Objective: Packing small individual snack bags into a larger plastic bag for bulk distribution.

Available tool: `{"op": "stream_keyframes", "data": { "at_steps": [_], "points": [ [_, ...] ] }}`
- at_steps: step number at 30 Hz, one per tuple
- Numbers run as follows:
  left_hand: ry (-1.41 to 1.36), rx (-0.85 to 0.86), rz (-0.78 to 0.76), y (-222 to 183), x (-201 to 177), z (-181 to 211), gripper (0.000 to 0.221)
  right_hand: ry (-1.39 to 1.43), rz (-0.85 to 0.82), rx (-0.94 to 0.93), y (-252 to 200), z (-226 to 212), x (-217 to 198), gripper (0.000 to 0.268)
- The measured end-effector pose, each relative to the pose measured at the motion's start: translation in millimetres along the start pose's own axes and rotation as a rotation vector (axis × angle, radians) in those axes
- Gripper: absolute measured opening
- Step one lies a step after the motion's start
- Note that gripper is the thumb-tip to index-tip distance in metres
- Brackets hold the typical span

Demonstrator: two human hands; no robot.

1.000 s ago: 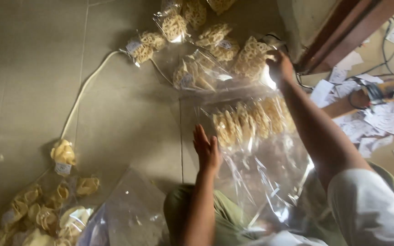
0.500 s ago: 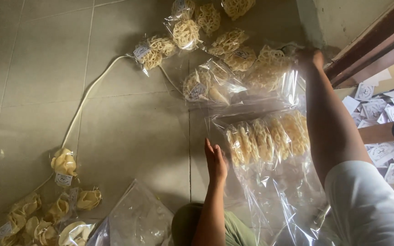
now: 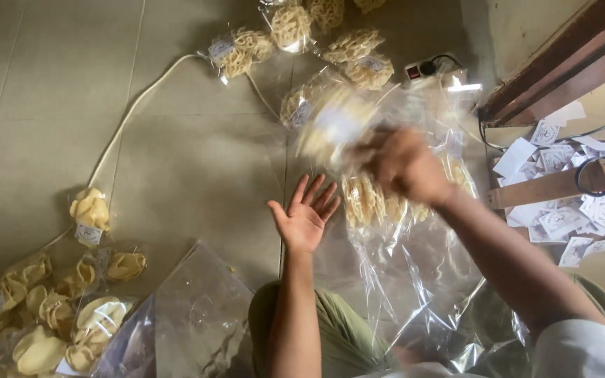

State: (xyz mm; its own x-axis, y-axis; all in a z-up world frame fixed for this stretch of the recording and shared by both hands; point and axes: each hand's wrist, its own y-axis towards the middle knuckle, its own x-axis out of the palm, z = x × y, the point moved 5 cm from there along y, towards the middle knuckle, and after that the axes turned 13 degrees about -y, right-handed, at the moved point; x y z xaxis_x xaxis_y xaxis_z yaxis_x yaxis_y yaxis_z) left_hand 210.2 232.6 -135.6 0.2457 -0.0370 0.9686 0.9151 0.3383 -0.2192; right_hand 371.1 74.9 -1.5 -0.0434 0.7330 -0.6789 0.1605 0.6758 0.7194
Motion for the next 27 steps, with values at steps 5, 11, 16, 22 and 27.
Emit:
{"op": "stream_keyframes", "data": {
  "at_steps": [5, 11, 16, 22, 27],
  "points": [
    [-0.103, 0.009, 0.061, 13.9, -92.8, 27.3, 0.052, 0.087, -0.163, -0.274, 5.2, -59.1, 30.2, 0.013],
    [-0.073, 0.195, 0.453, 23.1, -96.7, 27.6, 0.039, -0.03, -0.314, 0.454, 34.2, 116.6, 104.7, 0.022],
    [-0.08, 0.259, 0.494, 24.5, -62.5, 17.9, 0.049, -0.319, -0.576, 0.717, 21.7, 219.4, 194.9, 0.047],
    [-0.053, 0.282, 0.503, 27.3, -68.5, 13.7, 0.044, -0.309, -0.763, 0.924, 45.3, 222.9, 202.6, 0.056],
    [-0.023, 0.283, 0.455, 26.8, -65.1, 8.5, 0.048, 0.125, -0.808, 1.204, -2.3, 276.9, 233.8, 0.03]
  ]
}}
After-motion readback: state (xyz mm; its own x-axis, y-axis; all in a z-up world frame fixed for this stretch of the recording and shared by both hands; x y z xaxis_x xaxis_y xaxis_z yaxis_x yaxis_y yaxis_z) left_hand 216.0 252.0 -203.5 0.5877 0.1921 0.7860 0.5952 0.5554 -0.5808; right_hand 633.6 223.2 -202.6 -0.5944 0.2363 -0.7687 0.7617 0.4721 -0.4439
